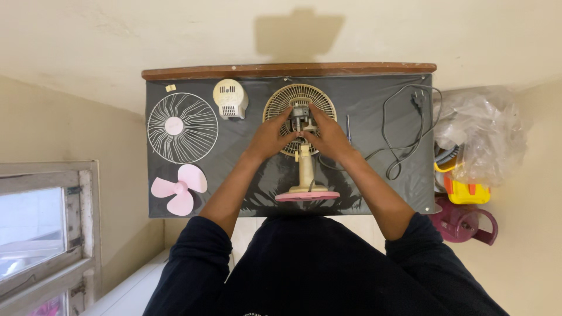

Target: The person disassembles a small electric fan on a table using a screwdriver. They remove the rear motor cover, then the front grille, and proceed to unscrew and remove the motor housing from the fan stand, placing each component on the table.

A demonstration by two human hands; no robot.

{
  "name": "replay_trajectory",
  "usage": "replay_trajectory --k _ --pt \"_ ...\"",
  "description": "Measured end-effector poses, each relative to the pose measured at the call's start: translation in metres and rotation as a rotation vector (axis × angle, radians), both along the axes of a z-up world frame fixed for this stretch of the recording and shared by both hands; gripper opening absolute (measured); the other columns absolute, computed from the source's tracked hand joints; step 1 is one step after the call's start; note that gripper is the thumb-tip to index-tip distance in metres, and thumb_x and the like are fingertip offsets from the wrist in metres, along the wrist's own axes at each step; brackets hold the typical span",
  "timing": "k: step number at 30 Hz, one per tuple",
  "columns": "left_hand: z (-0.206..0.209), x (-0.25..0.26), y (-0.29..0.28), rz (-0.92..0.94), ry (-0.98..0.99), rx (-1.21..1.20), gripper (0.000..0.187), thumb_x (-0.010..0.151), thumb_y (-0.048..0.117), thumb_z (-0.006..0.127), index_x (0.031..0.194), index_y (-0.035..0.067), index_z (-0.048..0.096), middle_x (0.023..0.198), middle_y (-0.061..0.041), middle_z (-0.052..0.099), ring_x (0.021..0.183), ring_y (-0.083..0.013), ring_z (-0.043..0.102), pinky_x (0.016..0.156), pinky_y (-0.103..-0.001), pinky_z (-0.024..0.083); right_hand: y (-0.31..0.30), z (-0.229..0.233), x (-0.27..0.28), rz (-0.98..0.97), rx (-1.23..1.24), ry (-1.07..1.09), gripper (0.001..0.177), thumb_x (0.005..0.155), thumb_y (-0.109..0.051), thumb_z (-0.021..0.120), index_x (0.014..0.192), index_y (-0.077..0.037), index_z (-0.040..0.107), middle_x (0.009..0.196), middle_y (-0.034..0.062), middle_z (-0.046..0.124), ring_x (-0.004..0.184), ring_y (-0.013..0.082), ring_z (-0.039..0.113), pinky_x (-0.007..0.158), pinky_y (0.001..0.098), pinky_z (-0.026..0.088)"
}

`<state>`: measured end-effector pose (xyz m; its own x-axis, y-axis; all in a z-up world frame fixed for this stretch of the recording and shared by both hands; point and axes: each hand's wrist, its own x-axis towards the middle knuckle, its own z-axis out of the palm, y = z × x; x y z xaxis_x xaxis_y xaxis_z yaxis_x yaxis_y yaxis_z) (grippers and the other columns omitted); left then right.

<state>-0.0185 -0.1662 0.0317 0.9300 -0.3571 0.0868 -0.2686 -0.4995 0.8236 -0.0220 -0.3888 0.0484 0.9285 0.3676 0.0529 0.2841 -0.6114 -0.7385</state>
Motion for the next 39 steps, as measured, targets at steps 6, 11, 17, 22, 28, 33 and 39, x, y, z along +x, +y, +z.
replay_trajectory --k 6,11,17,22,28,33,39 --pt "-0.002 0.004 0.001 0.019 0.018 -0.055 0.064 0.09 0.026 0.077 0.144 0.0 0.056 0.126 -0.028 0.068 0.117 -0.0404 0.068 0.099 -0.043 0.054 0.004 0.006 0.001 -0.028 -0.068 0.051 0.083 0.092 -0.032 0.077 0.154 0.004 0.037 0.148 0.0324 0.05 0.137 0.0442 0.052 0.111 0.0453 0.045" --pt "0.002 0.005 0.0 0.03 -0.037 -0.039 0.064 0.088 0.027 0.078 0.142 0.0 0.057 0.124 -0.028 0.069 0.113 -0.0408 0.069 0.095 -0.043 0.055 0.005 0.008 0.001 -0.038 -0.053 0.083 0.083 0.091 -0.031 0.077 0.154 0.004 0.036 0.149 0.0315 0.049 0.137 0.043 0.052 0.112 0.0444 0.044" --pt "0.002 -0.001 -0.001 0.052 0.002 0.057 0.072 0.088 0.03 0.078 0.15 0.005 0.051 0.107 -0.025 0.072 0.09 -0.0381 0.074 0.078 -0.044 0.057 0.007 0.01 0.0 -0.037 -0.077 0.075 0.083 0.09 -0.03 0.077 0.154 0.003 0.036 0.149 0.0313 0.048 0.138 0.0434 0.05 0.112 0.044 0.044" --pt "-0.002 -0.002 -0.001 0.05 0.124 0.047 0.078 0.089 0.031 0.075 0.156 0.007 0.044 0.102 -0.023 0.073 0.073 -0.0293 0.074 0.072 -0.039 0.057 0.008 0.01 0.0 -0.049 -0.094 0.142 0.084 0.089 -0.029 0.077 0.155 0.003 0.034 0.148 0.0316 0.048 0.136 0.0428 0.052 0.111 0.0439 0.044" --pt "0.002 -0.007 -0.001 0.062 0.102 -0.015 0.076 0.089 0.031 0.075 0.154 0.005 0.045 0.115 -0.025 0.072 0.071 -0.0277 0.074 0.07 -0.038 0.058 0.004 0.003 -0.001 -0.032 -0.035 0.026 0.081 0.087 -0.023 0.076 0.154 0.004 0.038 0.149 0.032 0.049 0.136 0.0436 0.053 0.112 0.0438 0.046" --pt "0.005 -0.011 -0.001 0.09 0.189 -0.028 0.073 0.089 0.031 0.072 0.152 0.004 0.045 0.133 -0.026 0.065 0.078 -0.0323 0.075 0.076 -0.039 0.058 -0.004 -0.002 -0.006 -0.037 -0.002 0.001 0.077 0.09 -0.024 0.071 0.154 0.005 0.039 0.149 0.0324 0.05 0.138 0.0439 0.052 0.114 0.0448 0.044" --pt "-0.01 -0.017 0.001 0.098 0.04 -0.078 0.063 0.099 0.031 0.066 0.15 0.0 0.047 0.145 -0.029 0.057 0.135 -0.04 0.056 0.109 -0.042 0.048 -0.017 -0.01 -0.006 -0.054 -0.015 -0.071 0.064 0.102 -0.027 0.06 0.152 0.008 0.042 0.153 0.0339 0.046 0.143 0.0483 0.044 0.119 0.049 0.035"
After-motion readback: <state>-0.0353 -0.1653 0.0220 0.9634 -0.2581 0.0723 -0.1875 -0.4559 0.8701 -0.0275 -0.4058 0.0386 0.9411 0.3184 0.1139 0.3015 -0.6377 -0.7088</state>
